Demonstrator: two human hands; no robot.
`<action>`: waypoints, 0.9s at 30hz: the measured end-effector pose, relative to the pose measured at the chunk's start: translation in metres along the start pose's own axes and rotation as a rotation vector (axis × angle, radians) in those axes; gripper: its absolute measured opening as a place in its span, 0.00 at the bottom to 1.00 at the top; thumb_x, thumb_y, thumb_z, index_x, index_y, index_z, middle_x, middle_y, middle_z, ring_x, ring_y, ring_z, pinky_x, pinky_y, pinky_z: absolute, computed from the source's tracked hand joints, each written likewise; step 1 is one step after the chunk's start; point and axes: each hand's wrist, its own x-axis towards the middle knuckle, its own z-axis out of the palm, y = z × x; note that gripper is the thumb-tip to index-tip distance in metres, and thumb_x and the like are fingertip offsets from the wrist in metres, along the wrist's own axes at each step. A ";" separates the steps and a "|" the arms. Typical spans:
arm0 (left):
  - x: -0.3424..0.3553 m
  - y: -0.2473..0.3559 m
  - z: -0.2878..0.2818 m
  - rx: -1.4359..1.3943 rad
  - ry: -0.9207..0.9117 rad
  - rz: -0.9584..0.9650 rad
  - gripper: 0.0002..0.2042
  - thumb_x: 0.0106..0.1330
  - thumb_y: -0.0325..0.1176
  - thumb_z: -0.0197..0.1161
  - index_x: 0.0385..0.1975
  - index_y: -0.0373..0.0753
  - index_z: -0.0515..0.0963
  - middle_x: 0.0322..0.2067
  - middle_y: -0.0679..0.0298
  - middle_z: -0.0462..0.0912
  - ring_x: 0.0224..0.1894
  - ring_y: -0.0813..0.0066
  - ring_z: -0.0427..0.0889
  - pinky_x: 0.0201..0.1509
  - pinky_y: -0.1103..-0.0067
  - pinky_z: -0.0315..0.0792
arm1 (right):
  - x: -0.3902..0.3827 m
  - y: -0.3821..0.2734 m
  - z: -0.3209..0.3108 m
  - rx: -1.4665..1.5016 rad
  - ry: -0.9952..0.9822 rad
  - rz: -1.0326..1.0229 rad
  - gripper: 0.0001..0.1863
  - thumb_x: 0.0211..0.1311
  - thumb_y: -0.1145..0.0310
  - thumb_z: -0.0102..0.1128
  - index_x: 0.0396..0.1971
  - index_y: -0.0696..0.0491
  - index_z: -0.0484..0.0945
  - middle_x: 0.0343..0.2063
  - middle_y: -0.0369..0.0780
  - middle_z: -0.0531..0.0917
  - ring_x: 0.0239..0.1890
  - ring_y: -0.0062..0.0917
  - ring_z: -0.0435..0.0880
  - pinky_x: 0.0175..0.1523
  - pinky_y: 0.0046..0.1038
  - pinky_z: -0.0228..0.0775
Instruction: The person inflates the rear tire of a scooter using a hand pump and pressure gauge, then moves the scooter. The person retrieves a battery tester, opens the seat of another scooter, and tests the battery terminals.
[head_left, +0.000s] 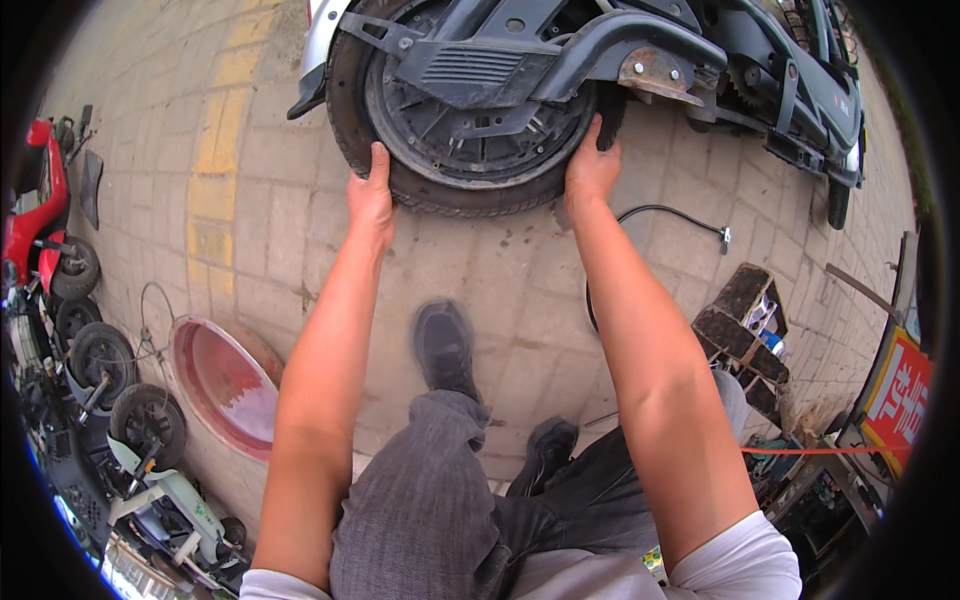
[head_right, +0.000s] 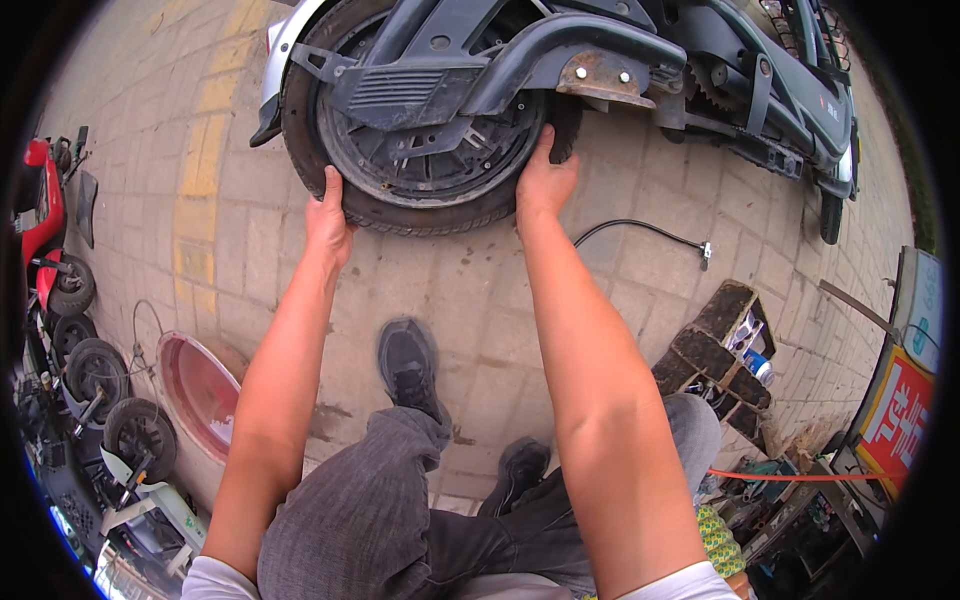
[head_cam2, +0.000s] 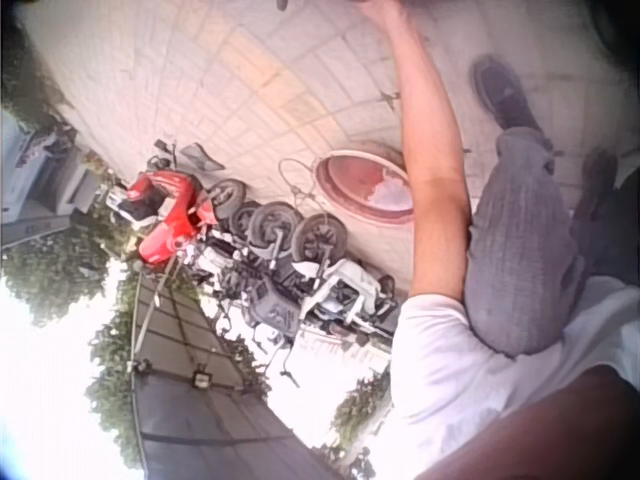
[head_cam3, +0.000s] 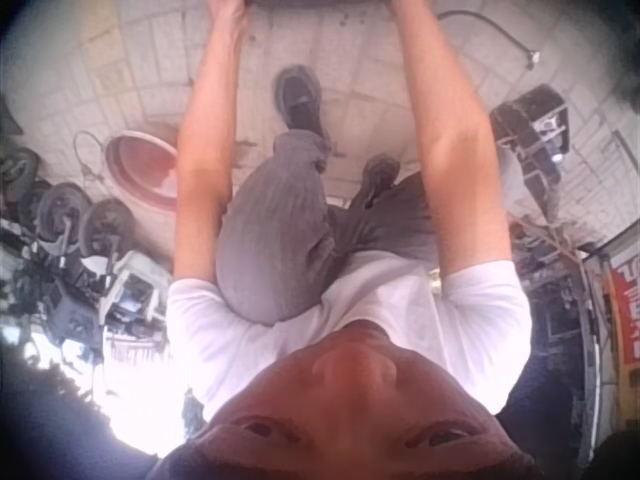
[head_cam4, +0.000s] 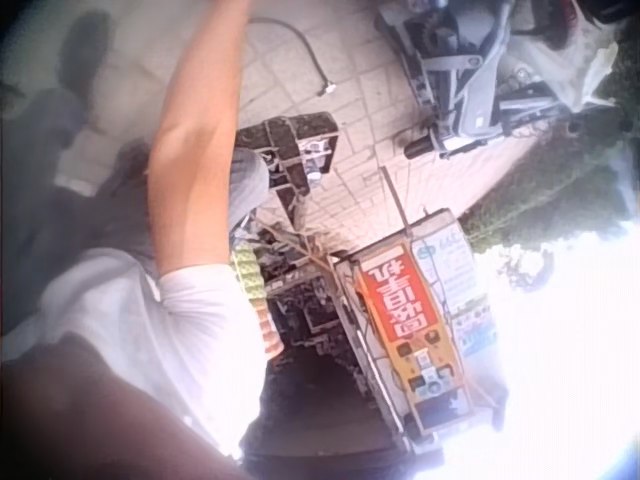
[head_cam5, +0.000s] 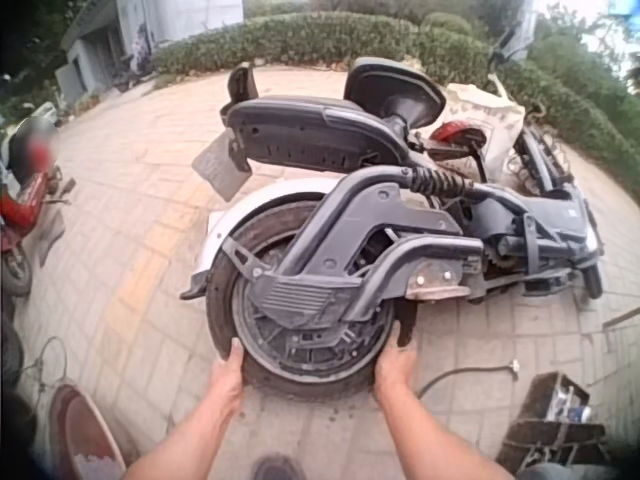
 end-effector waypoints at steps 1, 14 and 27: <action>0.000 0.001 0.001 0.010 0.014 -0.018 0.42 0.58 0.61 0.66 0.64 0.36 0.64 0.59 0.62 0.72 0.59 0.69 0.71 0.61 0.71 0.67 | 0.001 -0.002 -0.001 0.040 -0.036 0.074 0.37 0.63 0.41 0.59 0.54 0.63 0.71 0.51 0.46 0.80 0.52 0.35 0.77 0.60 0.32 0.64; 0.033 0.042 -0.008 0.292 -0.017 -0.091 0.45 0.57 0.67 0.63 0.64 0.35 0.65 0.58 0.58 0.73 0.58 0.66 0.72 0.61 0.68 0.66 | 0.032 -0.028 -0.010 -0.024 -0.180 0.074 0.39 0.61 0.41 0.61 0.56 0.63 0.70 0.50 0.46 0.80 0.51 0.30 0.77 0.59 0.29 0.65; 0.059 0.074 -0.007 0.420 -0.088 -0.069 0.46 0.54 0.67 0.66 0.63 0.36 0.66 0.54 0.59 0.76 0.53 0.67 0.76 0.54 0.71 0.71 | 0.066 -0.024 -0.015 0.370 -0.458 0.181 0.40 0.55 0.49 0.72 0.59 0.62 0.70 0.55 0.42 0.77 0.56 0.29 0.74 0.62 0.30 0.63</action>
